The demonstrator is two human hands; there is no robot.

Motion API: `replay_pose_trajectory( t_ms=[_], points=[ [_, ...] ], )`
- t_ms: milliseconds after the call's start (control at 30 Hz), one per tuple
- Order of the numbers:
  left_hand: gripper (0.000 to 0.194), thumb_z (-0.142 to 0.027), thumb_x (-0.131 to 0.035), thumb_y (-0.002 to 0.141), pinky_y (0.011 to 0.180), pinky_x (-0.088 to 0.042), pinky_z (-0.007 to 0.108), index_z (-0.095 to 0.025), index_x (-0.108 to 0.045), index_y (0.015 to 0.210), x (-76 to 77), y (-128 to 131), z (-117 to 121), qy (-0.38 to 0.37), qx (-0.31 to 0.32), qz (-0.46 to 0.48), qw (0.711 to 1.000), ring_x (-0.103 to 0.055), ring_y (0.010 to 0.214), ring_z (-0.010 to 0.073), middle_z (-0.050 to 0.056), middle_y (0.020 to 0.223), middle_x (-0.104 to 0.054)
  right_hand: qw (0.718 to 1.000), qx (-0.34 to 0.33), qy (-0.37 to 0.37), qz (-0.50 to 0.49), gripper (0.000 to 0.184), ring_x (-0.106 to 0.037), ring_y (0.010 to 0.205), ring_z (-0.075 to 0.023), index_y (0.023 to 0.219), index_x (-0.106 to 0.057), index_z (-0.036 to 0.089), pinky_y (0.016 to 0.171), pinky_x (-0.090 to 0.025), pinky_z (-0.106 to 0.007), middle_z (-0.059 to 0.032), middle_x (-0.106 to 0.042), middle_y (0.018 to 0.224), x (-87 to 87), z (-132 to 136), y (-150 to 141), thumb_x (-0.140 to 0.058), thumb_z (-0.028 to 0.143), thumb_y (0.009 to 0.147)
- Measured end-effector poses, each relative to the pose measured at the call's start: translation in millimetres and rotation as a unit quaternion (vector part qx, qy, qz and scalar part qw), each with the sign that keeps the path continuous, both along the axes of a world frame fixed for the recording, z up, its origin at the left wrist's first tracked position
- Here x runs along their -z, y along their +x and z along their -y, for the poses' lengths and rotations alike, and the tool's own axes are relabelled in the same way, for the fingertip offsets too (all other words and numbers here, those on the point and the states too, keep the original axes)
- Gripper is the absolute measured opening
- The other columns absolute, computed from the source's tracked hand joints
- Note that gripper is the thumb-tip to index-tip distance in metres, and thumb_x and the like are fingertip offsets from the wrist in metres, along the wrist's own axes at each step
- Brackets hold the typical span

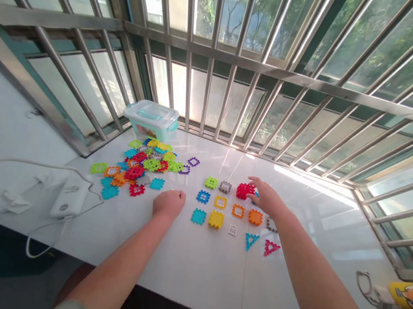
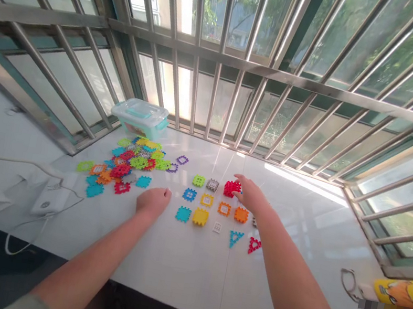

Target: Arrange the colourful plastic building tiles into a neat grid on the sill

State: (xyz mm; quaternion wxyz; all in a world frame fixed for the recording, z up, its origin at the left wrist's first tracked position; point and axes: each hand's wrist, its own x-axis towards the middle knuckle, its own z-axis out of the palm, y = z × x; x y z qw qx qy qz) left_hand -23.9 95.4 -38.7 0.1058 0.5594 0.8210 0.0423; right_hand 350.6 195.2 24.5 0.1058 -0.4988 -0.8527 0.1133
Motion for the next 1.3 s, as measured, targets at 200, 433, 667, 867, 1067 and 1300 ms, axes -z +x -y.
replay_pose_trajectory(
  t_ms=[200,433,667,867,1067,1300],
  points=[
    [0.057,-0.041,-0.031,0.104,0.079,-0.052,0.036,-0.021,-0.084,0.104,1.8,-0.4,-0.1,0.004,0.001,-0.001,1.0,-0.074,0.095,0.03,0.016,0.099,-0.079,1.0,-0.009,-0.004,-0.01,0.062,-0.065,0.123,-0.0287,0.153,-0.044,0.028,0.106,-0.052,-0.046,-0.0106,-0.069,0.134,8.0,-7.4,-0.3,-0.068,0.031,0.096],
    [0.058,-0.04,-0.03,0.104,0.079,-0.052,0.036,-0.021,-0.085,0.105,5.0,-1.3,-1.3,0.004,0.007,-0.005,1.0,-0.074,0.095,0.03,0.017,0.098,-0.079,1.0,-0.005,-0.003,0.009,0.061,-0.065,0.122,-0.0295,0.154,-0.046,0.027,0.104,-0.053,-0.046,-0.0112,-0.07,0.133,3.7,-9.6,-5.8,-0.066,0.034,0.097],
    [0.058,-0.04,-0.03,0.104,0.079,-0.052,0.037,-0.02,-0.085,0.104,8.3,-2.5,-2.3,0.006,0.005,-0.006,1.0,-0.074,0.095,0.0303,0.017,0.097,-0.079,0.999,-0.004,-0.021,0.035,0.062,-0.066,0.118,-0.03,0.154,-0.047,0.028,0.101,-0.054,-0.045,-0.0115,-0.07,0.131,-4.7,-9.1,-12.9,-0.066,0.032,0.096],
    [0.058,-0.04,-0.03,0.104,0.079,-0.051,0.037,-0.02,-0.085,0.103,10.9,-2.7,-2.3,0.012,0.006,-0.01,1.0,-0.073,0.093,0.03,0.017,0.096,-0.079,0.999,-0.001,-0.03,0.045,0.063,-0.066,0.119,-0.0304,0.155,-0.046,0.026,0.102,-0.054,-0.045,-0.0123,-0.07,0.131,-9.8,-9.0,-12.6,-0.066,0.03,0.095],
    [0.058,-0.041,-0.03,0.104,0.078,-0.051,0.036,-0.021,-0.085,0.103,9.0,-2.5,-2.5,0.009,0.005,-0.006,1.0,-0.073,0.093,0.0303,0.016,0.096,-0.079,0.999,-0.012,-0.029,0.04,0.062,-0.066,0.121,-0.0299,0.154,-0.049,0.029,0.103,-0.054,-0.045,-0.0113,-0.07,0.133,-9.4,-12.5,-12.6,-0.068,0.031,0.095],
    [0.057,-0.04,-0.031,0.104,0.079,-0.051,0.035,-0.02,-0.085,0.103,8.3,-2.5,-2.3,0.01,0.005,-0.005,1.0,-0.073,0.094,0.0292,0.017,0.097,-0.079,0.998,-0.008,-0.034,0.049,0.062,-0.065,0.122,-0.031,0.154,-0.049,0.027,0.103,-0.054,-0.046,-0.0122,-0.069,0.134,-9.0,-12.6,-14.7,-0.068,0.031,0.095]
  ],
)
